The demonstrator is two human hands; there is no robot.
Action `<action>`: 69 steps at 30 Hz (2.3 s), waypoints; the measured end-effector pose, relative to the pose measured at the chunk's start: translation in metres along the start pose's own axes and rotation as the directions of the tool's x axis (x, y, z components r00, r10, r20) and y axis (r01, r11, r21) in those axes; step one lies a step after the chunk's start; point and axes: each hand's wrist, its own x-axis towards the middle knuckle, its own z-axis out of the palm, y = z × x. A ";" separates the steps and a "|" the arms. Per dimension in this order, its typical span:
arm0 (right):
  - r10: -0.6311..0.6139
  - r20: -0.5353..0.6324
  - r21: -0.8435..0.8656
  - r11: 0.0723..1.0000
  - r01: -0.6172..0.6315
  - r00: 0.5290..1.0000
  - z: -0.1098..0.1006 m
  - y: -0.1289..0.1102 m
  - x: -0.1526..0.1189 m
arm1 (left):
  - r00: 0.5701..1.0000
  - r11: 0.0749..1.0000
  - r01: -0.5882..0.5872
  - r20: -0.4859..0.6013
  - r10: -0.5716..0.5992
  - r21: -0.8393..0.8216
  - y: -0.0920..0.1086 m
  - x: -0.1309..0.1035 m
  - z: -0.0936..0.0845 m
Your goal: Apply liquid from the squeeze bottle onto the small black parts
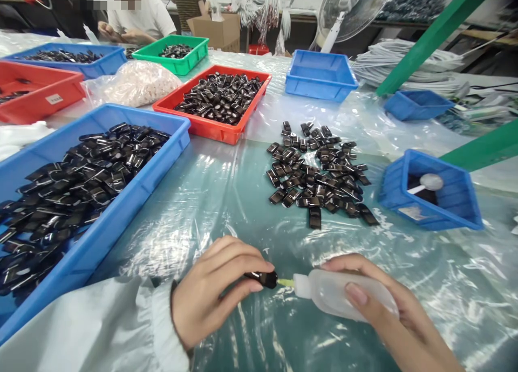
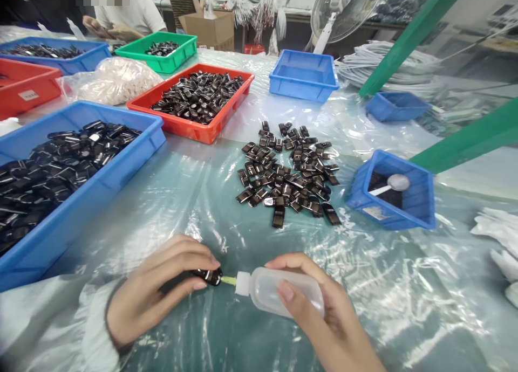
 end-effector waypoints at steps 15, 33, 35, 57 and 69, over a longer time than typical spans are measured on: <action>-0.152 -0.047 -0.071 0.986 0.148 0.987 -0.005 0.005 -0.006 | 1.000 0.997 0.005 -0.030 -0.003 0.072 0.001 -0.001 0.001; -0.296 -0.204 -0.085 0.955 0.285 0.933 -0.016 0.039 0.031 | 0.924 0.942 0.315 -0.189 -0.332 -0.114 -0.008 -0.002 0.003; -0.394 -0.391 -0.150 0.919 0.365 0.832 -0.013 0.035 0.024 | 0.927 0.944 0.309 -0.186 -0.326 -0.114 -0.009 -0.002 0.004; -0.133 0.278 0.216 0.974 0.073 0.951 0.044 -0.016 0.016 | 0.989 0.996 0.040 -0.145 -0.028 0.080 -0.006 -0.005 0.007; 0.043 0.470 0.602 0.715 -0.356 0.882 0.057 -0.014 0.007 | 0.931 0.903 -0.214 -0.203 0.304 0.372 0.001 -0.007 0.011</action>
